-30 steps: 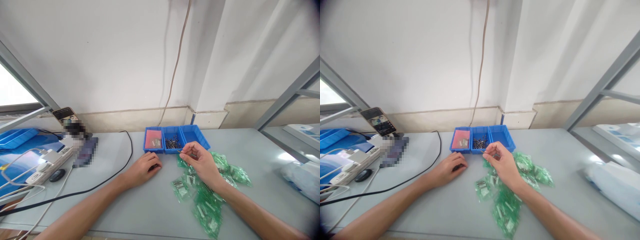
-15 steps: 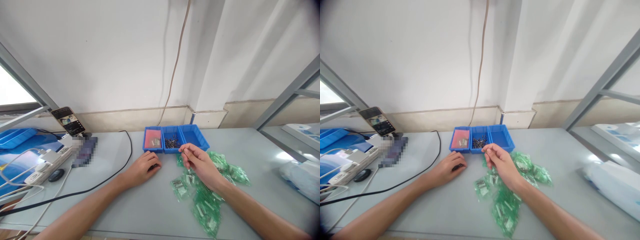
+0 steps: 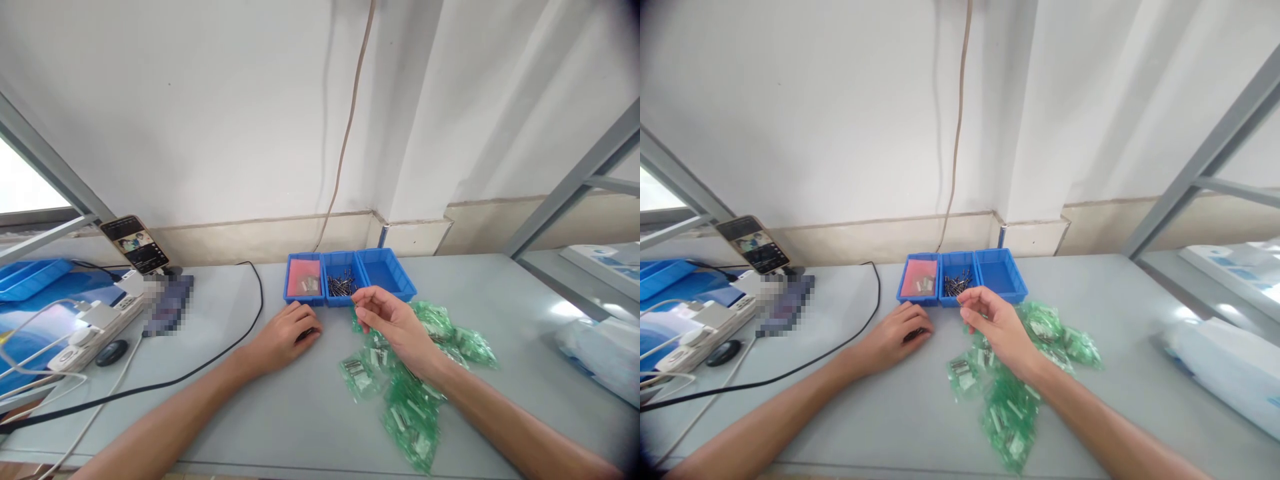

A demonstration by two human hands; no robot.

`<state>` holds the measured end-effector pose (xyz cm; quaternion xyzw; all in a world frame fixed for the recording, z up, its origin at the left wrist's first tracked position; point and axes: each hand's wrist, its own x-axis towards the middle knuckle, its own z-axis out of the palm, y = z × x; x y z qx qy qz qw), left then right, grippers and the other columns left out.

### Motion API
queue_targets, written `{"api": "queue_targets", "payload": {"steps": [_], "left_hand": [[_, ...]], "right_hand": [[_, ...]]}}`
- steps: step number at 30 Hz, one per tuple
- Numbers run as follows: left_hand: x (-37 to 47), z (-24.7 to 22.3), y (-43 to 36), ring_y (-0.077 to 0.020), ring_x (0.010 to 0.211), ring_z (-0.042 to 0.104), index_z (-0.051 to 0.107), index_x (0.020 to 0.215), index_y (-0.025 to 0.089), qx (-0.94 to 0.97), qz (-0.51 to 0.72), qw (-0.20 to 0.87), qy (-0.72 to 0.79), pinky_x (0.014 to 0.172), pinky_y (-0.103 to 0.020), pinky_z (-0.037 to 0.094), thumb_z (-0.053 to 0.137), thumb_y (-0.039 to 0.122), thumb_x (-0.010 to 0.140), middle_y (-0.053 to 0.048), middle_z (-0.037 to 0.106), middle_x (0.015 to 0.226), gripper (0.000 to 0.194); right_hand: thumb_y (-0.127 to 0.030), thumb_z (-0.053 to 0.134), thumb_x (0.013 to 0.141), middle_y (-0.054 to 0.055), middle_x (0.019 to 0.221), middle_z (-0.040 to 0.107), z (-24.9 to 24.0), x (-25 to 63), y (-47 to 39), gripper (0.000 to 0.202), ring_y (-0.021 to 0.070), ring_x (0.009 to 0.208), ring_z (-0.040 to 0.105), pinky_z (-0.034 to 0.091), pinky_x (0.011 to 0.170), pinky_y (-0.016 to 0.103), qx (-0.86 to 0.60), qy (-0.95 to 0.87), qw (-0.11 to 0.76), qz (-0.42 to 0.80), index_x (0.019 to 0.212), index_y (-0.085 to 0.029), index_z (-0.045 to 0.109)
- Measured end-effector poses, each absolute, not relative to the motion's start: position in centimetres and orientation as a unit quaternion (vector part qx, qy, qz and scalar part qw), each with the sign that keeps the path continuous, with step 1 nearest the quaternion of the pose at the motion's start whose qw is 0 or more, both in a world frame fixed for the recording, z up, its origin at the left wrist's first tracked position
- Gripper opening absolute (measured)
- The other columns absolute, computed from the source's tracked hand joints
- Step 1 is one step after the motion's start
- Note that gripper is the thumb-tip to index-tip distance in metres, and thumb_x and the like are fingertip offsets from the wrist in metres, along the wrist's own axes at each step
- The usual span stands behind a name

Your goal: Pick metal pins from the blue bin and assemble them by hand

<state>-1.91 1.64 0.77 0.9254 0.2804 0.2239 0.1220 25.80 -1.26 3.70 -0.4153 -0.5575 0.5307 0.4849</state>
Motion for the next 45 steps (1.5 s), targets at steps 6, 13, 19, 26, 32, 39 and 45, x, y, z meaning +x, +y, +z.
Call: {"api": "queue_targets", "payload": {"steps": [6, 13, 19, 26, 32, 39, 45], "left_hand": [[-1.7, 0.7, 1.8, -0.0214, 0.097, 0.061, 0.066, 0.109, 0.02, 0.928, 0.229, 0.087, 0.28, 0.088, -0.035, 0.048, 0.052, 0.021, 0.111, -0.007, 0.069, 0.103, 0.014], [-2.0, 0.6, 2.0, -0.021, 0.094, 0.062, 0.068, 0.107, 0.02, 0.919, 0.252, 0.094, 0.289, 0.088, -0.035, 0.049, 0.051, 0.022, 0.112, -0.007, 0.071, 0.099, 0.018], [-2.2, 0.7, 1.9, -0.0211, 0.095, 0.063, 0.067, 0.106, 0.021, 0.914, 0.252, 0.11, 0.298, 0.088, -0.034, 0.05, 0.052, 0.025, 0.112, -0.006, 0.071, 0.098, 0.017], [-2.2, 1.0, 1.9, -0.0218, 0.095, 0.061, 0.068, 0.105, 0.019, 0.912, 0.245, 0.125, 0.303, 0.087, -0.035, 0.051, 0.051, 0.025, 0.112, -0.007, 0.07, 0.099, 0.019], [-2.2, 1.2, 1.9, -0.0219, 0.096, 0.061, 0.068, 0.106, 0.019, 0.91, 0.246, 0.132, 0.305, 0.087, -0.035, 0.052, 0.051, 0.025, 0.112, -0.008, 0.069, 0.1, 0.019], [-2.4, 1.0, 1.9, -0.0219, 0.099, 0.062, 0.068, 0.107, 0.02, 0.912, 0.241, 0.136, 0.302, 0.089, -0.035, 0.051, 0.051, 0.025, 0.112, -0.007, 0.069, 0.102, 0.018], [-2.5, 1.4, 1.6, -0.0226, 0.1, 0.061, 0.068, 0.109, 0.02, 0.915, 0.231, 0.147, 0.295, 0.09, -0.035, 0.05, 0.056, 0.025, 0.11, -0.007, 0.068, 0.104, 0.013]], "right_hand": [[-0.046, 0.079, 0.093, 0.0, 0.085, 0.064, 3.1, 25.7, -1.1, 0.026, 0.0173, 0.075, 0.058, 0.05, 0.07, 0.032, -0.426, -0.582, 0.482, 0.497, 0.104, -0.024, 0.071], [-0.054, 0.074, 0.097, 0.0, 0.088, 0.064, 3.3, 25.5, -1.4, 0.032, 0.0142, 0.069, 0.056, 0.047, 0.066, 0.03, -0.406, -0.518, 0.482, 0.579, 0.101, -0.023, 0.069], [-0.053, 0.077, 0.095, -0.002, 0.082, 0.06, 4.0, 25.7, -1.6, 0.032, 0.0115, 0.066, 0.052, 0.042, 0.065, 0.027, -0.383, -0.465, 0.464, 0.65, 0.097, -0.022, 0.068], [-0.052, 0.079, 0.094, 0.0, 0.087, 0.062, 4.0, 25.7, -1.5, 0.032, 0.0137, 0.068, 0.051, 0.043, 0.065, 0.029, -0.393, -0.473, 0.492, 0.616, 0.104, -0.024, 0.068], [-0.054, 0.073, 0.097, -0.002, 0.077, 0.06, 3.8, 26.0, -1.4, 0.032, 0.0165, 0.068, 0.053, 0.042, 0.069, 0.032, -0.421, -0.517, 0.488, 0.564, 0.106, -0.025, 0.063], [-0.056, 0.073, 0.096, -0.004, 0.069, 0.059, 4.0, 26.1, -1.2, 0.033, 0.0166, 0.063, 0.055, 0.043, 0.066, 0.031, -0.447, -0.533, 0.504, 0.511, 0.101, -0.025, 0.061], [-0.055, 0.074, 0.096, -0.004, 0.068, 0.059, 3.8, 26.2, -1.0, 0.031, 0.0161, 0.062, 0.056, 0.045, 0.064, 0.03, -0.473, -0.537, 0.542, 0.44, 0.1, -0.026, 0.062]]}}
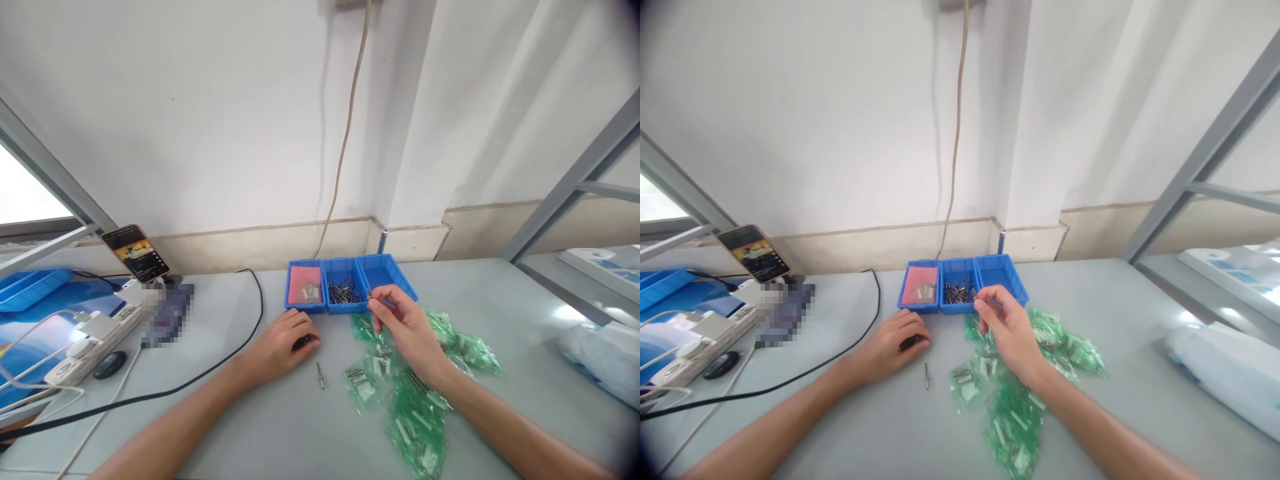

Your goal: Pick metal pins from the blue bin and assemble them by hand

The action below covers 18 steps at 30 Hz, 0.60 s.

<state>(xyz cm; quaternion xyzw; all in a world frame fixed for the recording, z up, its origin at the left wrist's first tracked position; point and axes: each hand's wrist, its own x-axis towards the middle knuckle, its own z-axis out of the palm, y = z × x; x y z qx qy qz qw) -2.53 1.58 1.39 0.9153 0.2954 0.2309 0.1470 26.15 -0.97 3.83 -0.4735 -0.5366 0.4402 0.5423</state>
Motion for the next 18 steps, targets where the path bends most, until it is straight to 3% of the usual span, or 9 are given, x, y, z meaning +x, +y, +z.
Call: {"api": "queue_targets", "payload": {"steps": [3, 8, 15, 18], "left_hand": [[-2.61, 1.63, 1.37, -0.0239, 0.101, 0.06, 0.068, 0.113, 0.02, 0.917, 0.223, 0.155, 0.291, 0.091, -0.037, 0.05, 0.063, 0.03, 0.107, -0.009, 0.068, 0.107, 0.012], [-2.57, 2.01, 1.13, -0.025, 0.102, 0.058, 0.069, 0.116, 0.02, 0.921, 0.216, 0.159, 0.283, 0.091, -0.038, 0.05, 0.069, 0.04, 0.104, -0.009, 0.068, 0.11, 0.024], [-2.52, 2.01, 0.86, -0.0271, 0.104, 0.057, 0.069, 0.12, 0.022, 0.925, 0.201, 0.16, 0.281, 0.095, -0.041, 0.049, 0.083, 0.057, 0.089, -0.009, 0.065, 0.116, 0.048], [-2.49, 1.98, 0.82, -0.0264, 0.103, 0.057, 0.069, 0.118, 0.022, 0.925, 0.204, 0.159, 0.279, 0.094, -0.04, 0.049, 0.08, 0.053, 0.094, -0.009, 0.065, 0.115, 0.042]], "right_hand": [[-0.056, 0.073, 0.096, -0.004, 0.07, 0.059, 3.85, 26.21, -0.93, 0.032, 0.0165, 0.062, 0.056, 0.046, 0.064, 0.031, -0.481, -0.532, 0.556, 0.419, 0.101, -0.026, 0.064], [-0.06, 0.069, 0.097, 0.002, 0.09, 0.068, 3.99, 26.27, -0.85, 0.034, 0.0157, 0.062, 0.058, 0.05, 0.067, 0.033, -0.479, -0.524, 0.577, 0.404, 0.1, -0.025, 0.067], [-0.059, 0.069, 0.097, 0.002, 0.092, 0.067, 3.9, 26.32, -0.7, 0.034, 0.0146, 0.06, 0.055, 0.049, 0.062, 0.032, -0.481, -0.514, 0.586, 0.401, 0.099, -0.025, 0.068], [-0.06, 0.069, 0.097, 0.003, 0.092, 0.068, 3.94, 26.3, -0.7, 0.035, 0.0145, 0.06, 0.055, 0.049, 0.061, 0.032, -0.482, -0.517, 0.583, 0.401, 0.1, -0.025, 0.068]]}}
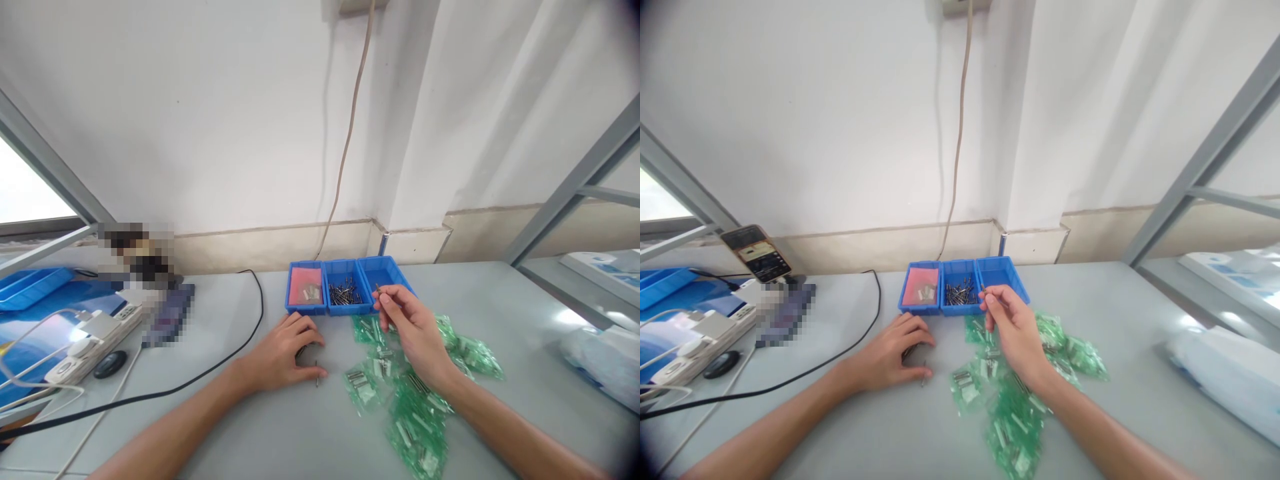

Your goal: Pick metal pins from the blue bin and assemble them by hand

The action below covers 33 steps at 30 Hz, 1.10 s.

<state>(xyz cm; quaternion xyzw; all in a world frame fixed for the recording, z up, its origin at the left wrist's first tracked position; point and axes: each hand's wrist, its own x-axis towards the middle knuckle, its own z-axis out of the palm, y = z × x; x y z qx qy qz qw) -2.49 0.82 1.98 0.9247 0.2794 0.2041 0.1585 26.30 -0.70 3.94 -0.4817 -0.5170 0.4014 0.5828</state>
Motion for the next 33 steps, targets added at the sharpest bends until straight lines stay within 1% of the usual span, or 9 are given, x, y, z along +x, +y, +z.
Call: {"api": "queue_targets", "payload": {"steps": [7, 12, 14, 16, 18, 21, 25, 29, 33], "left_hand": [[-2.5, 1.5, 1.1, -0.0234, 0.101, 0.058, 0.069, 0.114, 0.021, 0.924, 0.21, 0.143, 0.287, 0.091, -0.036, 0.049, 0.063, 0.031, 0.108, -0.008, 0.066, 0.109, 0.013], [-2.7, 1.4, 1.2, -0.0224, 0.1, 0.059, 0.069, 0.113, 0.021, 0.924, 0.219, 0.139, 0.281, 0.092, -0.036, 0.049, 0.055, 0.03, 0.112, -0.008, 0.067, 0.107, 0.016], [-2.7, 1.6, 1.2, -0.0234, 0.1, 0.059, 0.068, 0.116, 0.021, 0.925, 0.216, 0.144, 0.276, 0.091, -0.036, 0.049, 0.064, 0.04, 0.107, -0.008, 0.067, 0.108, 0.021], [-2.6, 1.8, 1.1, -0.0248, 0.101, 0.059, 0.068, 0.119, 0.021, 0.927, 0.215, 0.147, 0.27, 0.091, -0.037, 0.049, 0.076, 0.053, 0.098, -0.008, 0.067, 0.111, 0.039], [-2.6, 1.8, 1.0, -0.0253, 0.101, 0.059, 0.067, 0.121, 0.022, 0.927, 0.214, 0.148, 0.27, 0.091, -0.037, 0.049, 0.079, 0.057, 0.093, -0.008, 0.067, 0.111, 0.046], [-2.5, 1.7, 1.1, -0.0244, 0.101, 0.058, 0.067, 0.119, 0.022, 0.925, 0.206, 0.153, 0.279, 0.09, -0.036, 0.048, 0.073, 0.046, 0.102, -0.007, 0.067, 0.109, 0.03], [-2.5, 1.3, 1.2, -0.0232, 0.099, 0.058, 0.067, 0.113, 0.021, 0.922, 0.206, 0.158, 0.289, 0.089, -0.035, 0.047, 0.065, 0.033, 0.107, -0.006, 0.067, 0.106, 0.013], [-2.5, 1.1, 1.3, -0.0226, 0.098, 0.057, 0.066, 0.109, 0.021, 0.923, 0.211, 0.156, 0.282, 0.089, -0.036, 0.047, 0.059, 0.03, 0.111, -0.007, 0.066, 0.105, 0.012], [-2.4, 1.1, 1.2, -0.0217, 0.097, 0.057, 0.065, 0.104, 0.019, 0.92, 0.215, 0.167, 0.283, 0.089, -0.035, 0.047, 0.057, 0.031, 0.112, -0.006, 0.066, 0.102, 0.015]], "right_hand": [[-0.059, 0.068, 0.098, 0.003, 0.093, 0.069, 3.8, 26.1, -0.7, 0.035, 0.015, 0.061, 0.055, 0.049, 0.062, 0.033, -0.481, -0.532, 0.561, 0.414, 0.102, -0.025, 0.068], [-0.056, 0.069, 0.097, 0.0, 0.079, 0.067, 3.1, 26.2, -0.7, 0.03, 0.019, 0.063, 0.061, 0.05, 0.063, 0.034, -0.488, -0.575, 0.508, 0.415, 0.103, -0.027, 0.067], [-0.051, 0.068, 0.1, 0.0, 0.077, 0.066, 2.9, 26.3, -0.8, 0.023, 0.0218, 0.07, 0.065, 0.052, 0.068, 0.036, -0.492, -0.605, 0.481, 0.401, 0.102, -0.028, 0.067], [-0.046, 0.067, 0.101, 0.002, 0.084, 0.069, 2.9, 26.3, -1.1, 0.017, 0.0241, 0.079, 0.067, 0.052, 0.073, 0.038, -0.494, -0.637, 0.463, 0.369, 0.102, -0.028, 0.068], [-0.042, 0.067, 0.101, 0.003, 0.091, 0.071, 2.9, 26.1, -1.3, 0.014, 0.0247, 0.083, 0.067, 0.052, 0.076, 0.038, -0.49, -0.657, 0.455, 0.346, 0.1, -0.028, 0.069], [-0.041, 0.067, 0.102, 0.001, 0.086, 0.069, 3.2, 25.9, -1.5, 0.012, 0.0227, 0.08, 0.066, 0.051, 0.075, 0.036, -0.468, -0.654, 0.449, 0.389, 0.1, -0.029, 0.067], [-0.047, 0.07, 0.099, -0.002, 0.075, 0.061, 3.7, 25.7, -1.5, 0.02, 0.0203, 0.072, 0.061, 0.048, 0.068, 0.033, -0.443, -0.617, 0.456, 0.464, 0.099, -0.027, 0.066], [-0.054, 0.07, 0.098, -0.003, 0.071, 0.056, 4.1, 25.9, -1.5, 0.029, 0.0176, 0.065, 0.052, 0.04, 0.063, 0.031, -0.448, -0.583, 0.472, 0.486, 0.098, -0.025, 0.068], [-0.056, 0.068, 0.1, -0.002, 0.075, 0.058, 4.1, 26.1, -1.4, 0.033, 0.0156, 0.066, 0.049, 0.039, 0.066, 0.03, -0.428, -0.539, 0.482, 0.543, 0.096, -0.023, 0.068]]}}
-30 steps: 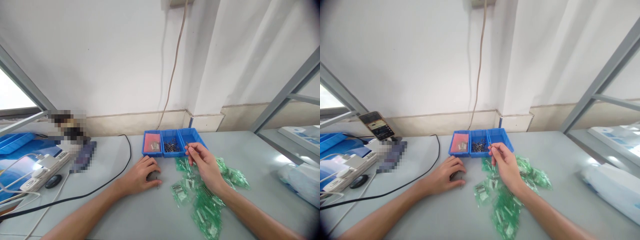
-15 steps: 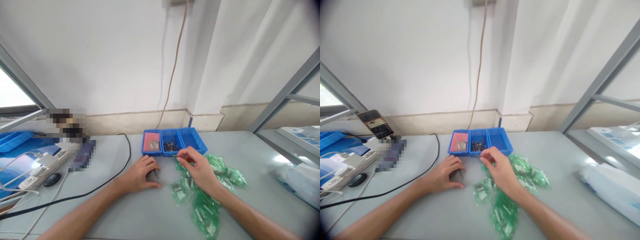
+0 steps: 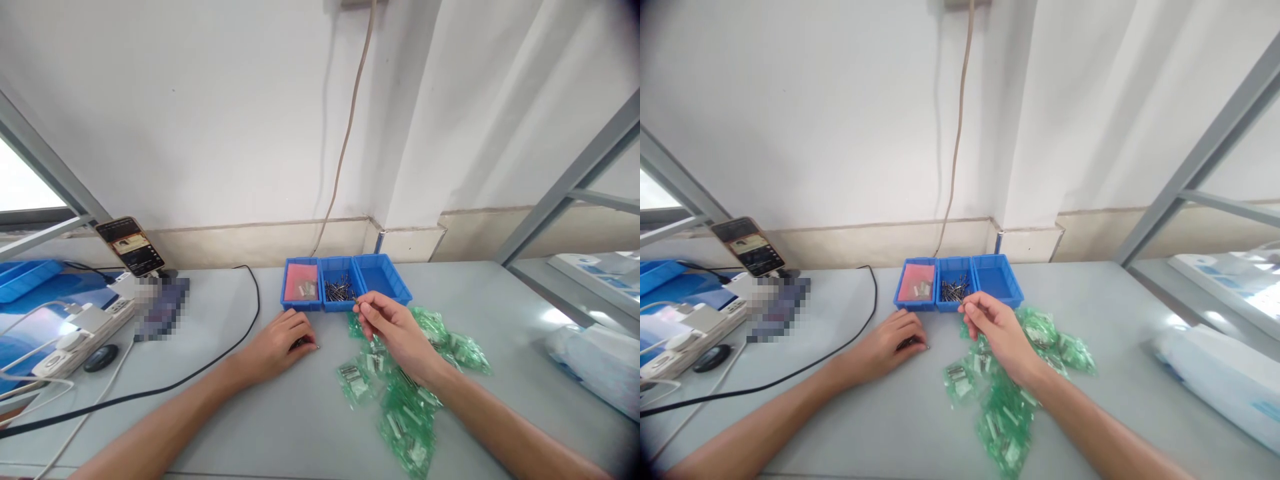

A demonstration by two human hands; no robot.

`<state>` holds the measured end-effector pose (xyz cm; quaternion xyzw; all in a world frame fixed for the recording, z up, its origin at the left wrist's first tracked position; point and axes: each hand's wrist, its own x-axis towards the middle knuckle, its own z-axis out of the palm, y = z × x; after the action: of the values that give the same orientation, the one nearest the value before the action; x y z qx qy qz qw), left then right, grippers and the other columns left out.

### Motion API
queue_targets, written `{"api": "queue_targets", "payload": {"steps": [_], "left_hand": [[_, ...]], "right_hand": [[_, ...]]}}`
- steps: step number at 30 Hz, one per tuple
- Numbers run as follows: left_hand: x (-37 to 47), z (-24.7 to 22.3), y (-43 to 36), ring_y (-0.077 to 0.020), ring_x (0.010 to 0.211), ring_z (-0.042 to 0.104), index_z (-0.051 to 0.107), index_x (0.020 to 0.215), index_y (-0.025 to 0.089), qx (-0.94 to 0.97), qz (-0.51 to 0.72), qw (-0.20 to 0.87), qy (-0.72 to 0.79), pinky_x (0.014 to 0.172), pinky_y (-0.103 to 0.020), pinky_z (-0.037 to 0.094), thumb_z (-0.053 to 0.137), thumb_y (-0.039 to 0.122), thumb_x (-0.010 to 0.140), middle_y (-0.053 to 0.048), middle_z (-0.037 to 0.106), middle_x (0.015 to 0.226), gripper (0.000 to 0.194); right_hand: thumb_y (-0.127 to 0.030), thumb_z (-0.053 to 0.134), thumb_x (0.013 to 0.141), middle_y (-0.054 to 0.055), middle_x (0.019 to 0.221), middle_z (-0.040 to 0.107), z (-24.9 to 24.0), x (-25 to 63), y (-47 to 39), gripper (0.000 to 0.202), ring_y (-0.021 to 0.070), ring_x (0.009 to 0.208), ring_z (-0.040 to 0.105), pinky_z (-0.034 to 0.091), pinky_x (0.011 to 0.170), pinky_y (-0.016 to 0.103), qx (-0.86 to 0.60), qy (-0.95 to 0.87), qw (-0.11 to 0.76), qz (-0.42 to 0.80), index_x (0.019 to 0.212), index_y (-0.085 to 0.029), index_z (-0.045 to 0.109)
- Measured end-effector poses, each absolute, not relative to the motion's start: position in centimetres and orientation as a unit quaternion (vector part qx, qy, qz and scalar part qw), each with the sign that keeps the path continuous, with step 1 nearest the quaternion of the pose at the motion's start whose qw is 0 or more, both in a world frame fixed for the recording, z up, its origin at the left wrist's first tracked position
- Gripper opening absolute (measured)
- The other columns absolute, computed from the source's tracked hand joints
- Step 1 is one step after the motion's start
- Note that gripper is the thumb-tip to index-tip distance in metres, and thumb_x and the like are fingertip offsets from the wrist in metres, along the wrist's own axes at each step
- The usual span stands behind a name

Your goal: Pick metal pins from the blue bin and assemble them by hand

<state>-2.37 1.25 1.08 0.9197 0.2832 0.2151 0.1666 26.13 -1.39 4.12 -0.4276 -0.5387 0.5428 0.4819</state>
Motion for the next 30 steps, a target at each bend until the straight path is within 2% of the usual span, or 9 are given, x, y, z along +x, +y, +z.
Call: {"api": "queue_targets", "payload": {"steps": [7, 11, 15, 20, 23, 26, 30], "left_hand": [[-2.4, 1.0, 1.1, -0.0219, 0.1, 0.056, 0.062, 0.104, 0.02, 0.908, 0.212, 0.19, 0.306, 0.092, -0.035, 0.047, 0.055, 0.031, 0.113, -0.005, 0.065, 0.104, 0.016], [-2.5, 1.1, 1.0, -0.022, 0.101, 0.056, 0.061, 0.106, 0.02, 0.904, 0.214, 0.199, 0.312, 0.092, -0.036, 0.047, 0.051, 0.031, 0.114, -0.006, 0.064, 0.107, 0.016], [-2.5, 1.2, 1.0, -0.0217, 0.099, 0.056, 0.059, 0.106, 0.02, 0.902, 0.216, 0.206, 0.313, 0.091, -0.035, 0.047, 0.049, 0.029, 0.115, -0.005, 0.064, 0.107, 0.016], [-2.4, 1.1, 1.0, -0.022, 0.096, 0.055, 0.059, 0.105, 0.02, 0.9, 0.212, 0.206, 0.32, 0.087, -0.035, 0.047, 0.051, 0.029, 0.114, -0.005, 0.064, 0.104, 0.015], [-2.4, 1.1, 1.0, -0.0221, 0.096, 0.055, 0.06, 0.104, 0.02, 0.902, 0.211, 0.201, 0.318, 0.087, -0.035, 0.047, 0.052, 0.028, 0.114, -0.005, 0.063, 0.103, 0.015], [-2.5, 1.0, 1.0, -0.0216, 0.097, 0.055, 0.061, 0.106, 0.02, 0.904, 0.214, 0.195, 0.313, 0.088, -0.035, 0.047, 0.052, 0.027, 0.113, -0.005, 0.064, 0.103, 0.013], [-2.5, 0.9, 1.0, -0.0215, 0.098, 0.056, 0.062, 0.109, 0.02, 0.906, 0.218, 0.189, 0.311, 0.09, -0.035, 0.048, 0.051, 0.026, 0.114, -0.005, 0.065, 0.105, 0.013]], "right_hand": [[-0.052, 0.075, 0.097, -0.002, 0.083, 0.056, 4.4, 25.9, -1.2, 0.032, 0.0115, 0.064, 0.045, 0.038, 0.062, 0.026, -0.367, -0.456, 0.493, 0.644, 0.094, -0.021, 0.066], [-0.053, 0.073, 0.098, -0.002, 0.085, 0.061, 4.5, 25.8, -1.4, 0.032, 0.0126, 0.064, 0.052, 0.041, 0.064, 0.028, -0.391, -0.493, 0.493, 0.601, 0.096, -0.023, 0.061], [-0.053, 0.072, 0.098, -0.004, 0.072, 0.062, 3.9, 25.8, -1.5, 0.031, 0.0165, 0.066, 0.058, 0.044, 0.067, 0.031, -0.438, -0.558, 0.471, 0.524, 0.097, -0.025, 0.058], [-0.049, 0.075, 0.096, -0.006, 0.067, 0.054, 3.3, 25.9, -1.3, 0.028, 0.0159, 0.063, 0.05, 0.039, 0.061, 0.03, -0.461, -0.594, 0.468, 0.463, 0.095, -0.026, 0.059], [-0.049, 0.076, 0.094, -0.006, 0.066, 0.05, 3.5, 25.9, -1.3, 0.03, 0.0152, 0.061, 0.047, 0.036, 0.058, 0.029, -0.46, -0.593, 0.469, 0.466, 0.092, -0.026, 0.059], [-0.051, 0.079, 0.093, -0.004, 0.076, 0.056, 3.9, 26.0, -1.4, 0.032, 0.0135, 0.063, 0.049, 0.037, 0.06, 0.029, -0.435, -0.576, 0.471, 0.508, 0.093, -0.024, 0.061], [-0.053, 0.073, 0.098, 0.0, 0.088, 0.064, 4.1, 25.9, -1.4, 0.031, 0.0106, 0.062, 0.049, 0.035, 0.059, 0.027, -0.413, -0.543, 0.469, 0.561, 0.1, -0.022, 0.069]]}}
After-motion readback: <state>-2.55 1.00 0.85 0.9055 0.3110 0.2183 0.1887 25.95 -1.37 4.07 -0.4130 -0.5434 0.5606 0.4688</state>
